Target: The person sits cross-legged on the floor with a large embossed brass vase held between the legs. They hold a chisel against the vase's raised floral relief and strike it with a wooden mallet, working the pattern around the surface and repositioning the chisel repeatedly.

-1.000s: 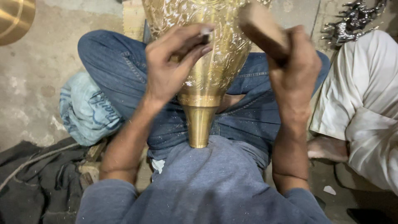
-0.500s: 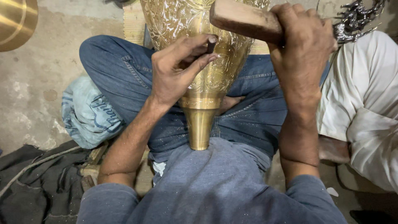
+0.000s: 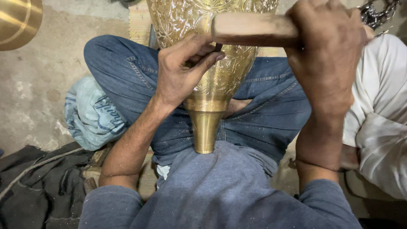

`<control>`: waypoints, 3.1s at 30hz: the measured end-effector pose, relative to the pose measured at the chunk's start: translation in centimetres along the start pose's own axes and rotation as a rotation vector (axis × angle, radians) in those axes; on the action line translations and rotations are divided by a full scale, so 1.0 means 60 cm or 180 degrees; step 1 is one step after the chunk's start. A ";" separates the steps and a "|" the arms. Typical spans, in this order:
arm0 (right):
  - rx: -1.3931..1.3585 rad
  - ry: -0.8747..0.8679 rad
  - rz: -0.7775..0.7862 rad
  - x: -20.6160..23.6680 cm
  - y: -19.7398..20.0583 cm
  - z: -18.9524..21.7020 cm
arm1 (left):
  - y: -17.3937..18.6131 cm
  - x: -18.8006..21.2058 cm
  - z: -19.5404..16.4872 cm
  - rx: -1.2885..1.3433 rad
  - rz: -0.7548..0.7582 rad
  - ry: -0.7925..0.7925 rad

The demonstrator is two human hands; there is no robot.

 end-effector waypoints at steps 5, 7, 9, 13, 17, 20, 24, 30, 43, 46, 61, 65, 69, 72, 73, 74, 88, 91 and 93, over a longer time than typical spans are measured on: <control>-0.0553 -0.0185 0.0140 -0.014 0.001 0.000 | 0.000 -0.003 -0.004 0.0038 0.0028 0.0094; -0.0477 0.0058 0.0034 -0.013 -0.002 0.001 | 0.000 -0.002 -0.004 -0.0010 0.0036 0.0133; -0.1160 -0.0029 -0.0156 -0.011 -0.006 -0.002 | 0.000 -0.003 -0.004 0.0024 0.0023 0.0025; -0.0576 0.0104 -0.0098 -0.005 -0.013 -0.002 | 0.000 -0.003 0.006 -0.0483 0.0118 0.0599; -0.1566 -0.0815 -0.0023 -0.010 -0.013 -0.003 | 0.002 0.000 0.002 0.0086 0.0059 -0.0089; -0.0311 -0.0162 -0.0017 -0.016 -0.001 0.011 | 0.001 -0.001 0.006 -0.0008 0.0050 -0.0020; -0.1871 -0.0359 -0.0396 -0.017 -0.007 0.012 | 0.000 -0.004 0.009 -0.0083 0.0039 -0.0082; -0.0859 0.0036 -0.0029 0.002 -0.022 -0.001 | 0.005 0.002 0.004 -0.0012 0.0080 -0.0117; 0.0448 0.0289 0.0048 -0.012 0.004 0.014 | 0.006 -0.005 0.001 -0.0189 0.0092 0.0039; 0.0009 0.0187 0.0221 -0.013 -0.008 0.012 | 0.007 -0.006 0.000 -0.0072 0.0116 -0.0117; -0.1267 -0.0407 -0.0121 -0.009 -0.013 0.005 | 0.008 -0.009 -0.002 -0.0066 0.0102 -0.0229; -0.0546 0.0044 -0.0116 -0.011 -0.010 0.010 | 0.007 -0.013 -0.001 -0.0188 0.0108 -0.0149; -0.2326 -0.1456 0.0524 -0.015 -0.021 0.002 | 0.007 -0.009 -0.003 -0.0268 0.0144 -0.0003; 0.0144 0.0255 0.0058 -0.025 -0.012 0.011 | 0.009 -0.009 -0.004 -0.0194 0.0125 -0.0101; -0.0606 -0.0281 0.0099 -0.023 -0.018 0.005 | 0.009 -0.007 -0.005 -0.0108 0.0119 -0.0127; -0.1338 -0.0811 0.0125 -0.022 -0.026 -0.002 | 0.009 -0.008 -0.004 -0.0115 0.0120 -0.0171; -0.0568 -0.0290 0.0033 0.000 -0.026 -0.004 | 0.004 -0.005 0.006 -0.0072 0.0030 -0.0234; -0.1264 -0.0684 -0.0147 -0.007 -0.021 -0.001 | 0.004 -0.008 0.006 0.0011 0.0133 -0.0247; 0.0219 0.0355 -0.0118 -0.007 -0.018 0.011 | 0.005 -0.009 0.008 -0.0159 0.0130 -0.0159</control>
Point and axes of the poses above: each hand's wrist, its own x-axis away from the middle knuckle, its own y-axis out of the back of the hand, z = x × y, the point moved 2 cm from there along -x, towards the middle knuckle, and after that the axes turned 5 degrees about y, right-handed, at the moved point
